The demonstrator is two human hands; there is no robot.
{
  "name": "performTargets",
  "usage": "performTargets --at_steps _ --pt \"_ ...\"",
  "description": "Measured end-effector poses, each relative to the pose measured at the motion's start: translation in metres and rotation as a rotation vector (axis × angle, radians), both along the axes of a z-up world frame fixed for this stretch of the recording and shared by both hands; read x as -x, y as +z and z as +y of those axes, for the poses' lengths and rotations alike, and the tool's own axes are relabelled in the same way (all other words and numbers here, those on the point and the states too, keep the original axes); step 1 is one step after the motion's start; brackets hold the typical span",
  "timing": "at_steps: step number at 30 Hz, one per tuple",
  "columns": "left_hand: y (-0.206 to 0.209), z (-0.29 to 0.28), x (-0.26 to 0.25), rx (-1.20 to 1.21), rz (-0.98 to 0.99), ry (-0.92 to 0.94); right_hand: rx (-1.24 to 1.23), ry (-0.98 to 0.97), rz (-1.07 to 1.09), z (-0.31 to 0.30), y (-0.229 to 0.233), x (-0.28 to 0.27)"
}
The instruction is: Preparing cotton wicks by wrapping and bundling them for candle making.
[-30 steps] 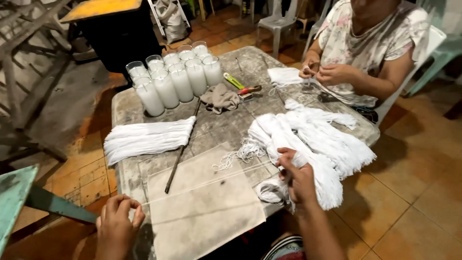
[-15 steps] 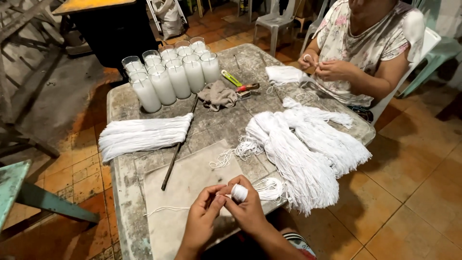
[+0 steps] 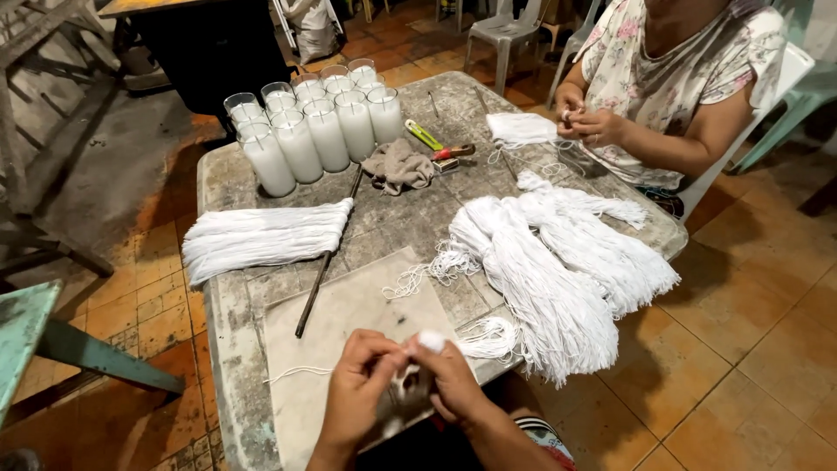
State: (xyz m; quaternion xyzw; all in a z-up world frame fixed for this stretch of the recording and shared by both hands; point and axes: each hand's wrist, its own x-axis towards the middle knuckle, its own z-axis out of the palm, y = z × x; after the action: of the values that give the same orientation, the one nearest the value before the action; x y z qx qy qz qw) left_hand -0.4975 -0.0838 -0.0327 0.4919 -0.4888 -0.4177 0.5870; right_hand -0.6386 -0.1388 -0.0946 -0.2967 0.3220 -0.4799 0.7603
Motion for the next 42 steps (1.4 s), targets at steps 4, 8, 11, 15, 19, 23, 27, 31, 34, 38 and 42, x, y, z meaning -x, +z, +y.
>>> performTargets --at_steps 4,8,11,15,19,23,27,31,34,38,42 --pt "0.008 0.006 -0.001 0.083 -0.366 -0.142 -0.348 0.245 -0.257 0.001 -0.003 0.0" --pt "-0.006 0.002 0.002 0.096 -0.068 -0.018 -0.173 0.229 -0.198 0.003 0.001 -0.002" --pt "-0.005 0.002 0.004 0.124 -0.058 0.201 0.098 0.104 -0.028 0.012 0.034 0.003" --pt "0.004 0.008 0.011 0.258 -0.308 0.34 0.642 0.048 0.25 0.015 0.054 0.013" --pt "0.013 0.013 0.012 0.396 -0.646 0.28 0.85 -0.008 0.414 0.01 0.053 0.017" --pt "-0.001 0.004 0.014 0.077 -0.176 0.092 0.766 0.012 0.316 0.005 0.038 0.013" --pt "-0.009 -0.003 0.019 -0.032 0.331 0.017 0.408 -0.057 0.148 0.007 0.035 0.006" --pt "-0.005 -0.005 0.021 0.107 0.039 0.164 0.644 -0.144 0.197 0.009 0.047 0.008" --pt "-0.007 -0.005 0.021 0.109 0.011 0.177 0.786 -0.176 0.281 0.009 0.053 0.015" --pt "-0.016 -0.004 0.024 0.045 0.052 0.162 0.737 -0.263 0.349 0.004 0.048 0.01" --pt "-0.009 -0.003 0.024 0.06 -0.045 0.222 0.192 -0.005 -0.278 -0.007 0.036 0.015"
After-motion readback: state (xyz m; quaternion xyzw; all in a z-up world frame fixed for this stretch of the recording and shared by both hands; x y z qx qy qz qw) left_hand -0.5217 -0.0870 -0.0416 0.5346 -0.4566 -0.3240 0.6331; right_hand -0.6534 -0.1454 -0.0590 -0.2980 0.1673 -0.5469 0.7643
